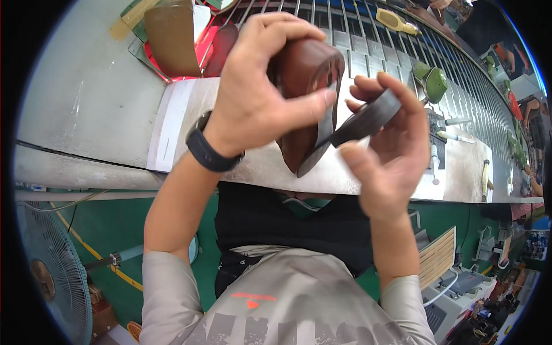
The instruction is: The person picks up a leather shoe upper and a sole from a conveyor, aligns them, and hammers the bottom of the shoe and the heel to secure the attachment while holding the shoe against their lap.
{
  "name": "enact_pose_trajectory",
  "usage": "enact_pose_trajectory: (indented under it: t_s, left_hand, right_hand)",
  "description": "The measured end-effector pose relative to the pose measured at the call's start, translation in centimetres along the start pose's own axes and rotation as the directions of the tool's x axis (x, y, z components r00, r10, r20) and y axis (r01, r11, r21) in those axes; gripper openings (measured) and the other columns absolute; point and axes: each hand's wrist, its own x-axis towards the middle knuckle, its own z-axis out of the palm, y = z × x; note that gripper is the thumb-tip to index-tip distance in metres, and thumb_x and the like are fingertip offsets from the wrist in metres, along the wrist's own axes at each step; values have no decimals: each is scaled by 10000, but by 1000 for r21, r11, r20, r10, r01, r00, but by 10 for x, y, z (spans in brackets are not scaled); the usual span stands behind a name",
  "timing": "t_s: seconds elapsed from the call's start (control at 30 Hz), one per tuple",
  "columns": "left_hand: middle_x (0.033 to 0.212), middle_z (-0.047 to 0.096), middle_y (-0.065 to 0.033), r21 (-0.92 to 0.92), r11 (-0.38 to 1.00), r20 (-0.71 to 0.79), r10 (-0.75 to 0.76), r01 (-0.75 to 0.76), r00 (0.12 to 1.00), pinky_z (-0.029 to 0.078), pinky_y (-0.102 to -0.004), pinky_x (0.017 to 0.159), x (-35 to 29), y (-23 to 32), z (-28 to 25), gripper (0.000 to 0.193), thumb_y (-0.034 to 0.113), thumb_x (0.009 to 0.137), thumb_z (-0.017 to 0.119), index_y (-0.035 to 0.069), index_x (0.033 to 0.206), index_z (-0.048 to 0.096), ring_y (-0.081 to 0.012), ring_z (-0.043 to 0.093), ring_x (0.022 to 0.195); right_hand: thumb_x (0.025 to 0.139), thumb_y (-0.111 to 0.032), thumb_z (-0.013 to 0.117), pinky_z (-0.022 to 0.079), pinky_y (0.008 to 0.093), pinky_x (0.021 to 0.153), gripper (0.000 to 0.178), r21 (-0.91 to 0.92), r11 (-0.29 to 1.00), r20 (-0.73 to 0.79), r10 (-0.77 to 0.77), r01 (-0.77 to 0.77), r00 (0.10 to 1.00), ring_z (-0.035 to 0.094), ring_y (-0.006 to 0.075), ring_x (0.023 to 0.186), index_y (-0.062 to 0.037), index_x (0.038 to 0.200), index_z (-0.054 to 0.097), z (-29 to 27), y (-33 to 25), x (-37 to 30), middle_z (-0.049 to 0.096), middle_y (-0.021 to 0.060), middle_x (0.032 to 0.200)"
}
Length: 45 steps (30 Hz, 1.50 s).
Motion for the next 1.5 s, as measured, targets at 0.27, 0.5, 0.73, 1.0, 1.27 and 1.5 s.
enact_pose_trajectory:
  t_s: [0.27, 0.5, 0.73, 1.0, 1.27, 1.5]
  left_hand:
    - [1244, 654, -168, 154, 973, 24, 169, -170, 985, 518, -397, 996, -11, 26, -15, 845, 650, 803, 842, -6, 1302, 656, -294, 636, 1149]
    - [1149, 670, -150, 277, 942, -43, 211, -191, 977, 517, -412, 896, -16, 42, -9, 1009, 761, 625, 904, -8, 1232, 663, -316, 627, 1041]
    - [1131, 672, -154, 280, 938, -71, 230, -202, 970, 518, -415, 871, -20, 38, -8, 931, 717, 678, 901, -4, 1218, 666, -316, 625, 1010]
    - [1113, 678, -149, 291, 932, -93, 251, -215, 963, 516, -415, 851, -22, 40, -8, 883, 716, 717, 876, 1, 1194, 673, -314, 630, 983]
    - [1107, 682, -150, 293, 929, -101, 266, -227, 959, 517, -420, 836, -22, 46, -6, 819, 690, 780, 846, 0, 1187, 673, -312, 627, 973]
    - [1119, 683, -155, 283, 932, -75, 258, -228, 963, 507, -438, 851, -26, 57, -7, 778, 658, 838, 809, -6, 1215, 660, -321, 614, 985]
  right_hand:
    - [719, -180, 986, 587, 380, 937, 842, -382, 908, -8, -192, 175, 981, 730, 274, 1093, 49, 1411, 564, 25, 11, -12, 687, 175, 1269]
    - [731, -204, 981, 597, 375, 914, 782, -439, 878, 10, -206, 190, 978, 755, 310, 1093, 54, 1365, 602, 33, 1, -14, 729, 195, 1244]
    - [746, -177, 965, 590, 368, 909, 754, -435, 887, 16, -162, 153, 987, 753, 312, 1097, 59, 1364, 603, 36, 1, -16, 727, 195, 1260]
    - [750, -157, 954, 585, 372, 918, 740, -424, 890, 51, -160, 166, 986, 749, 306, 1101, 63, 1365, 606, 35, -4, -15, 729, 195, 1262]
    - [788, -140, 910, 593, 383, 939, 674, -433, 884, 55, -165, 173, 985, 755, 333, 1095, 77, 1351, 609, 34, -7, -16, 736, 214, 1238]
    - [845, -149, 866, 601, 399, 954, 615, -448, 881, 61, -137, 150, 989, 757, 347, 1101, 95, 1343, 599, 32, -18, -26, 733, 243, 1230]
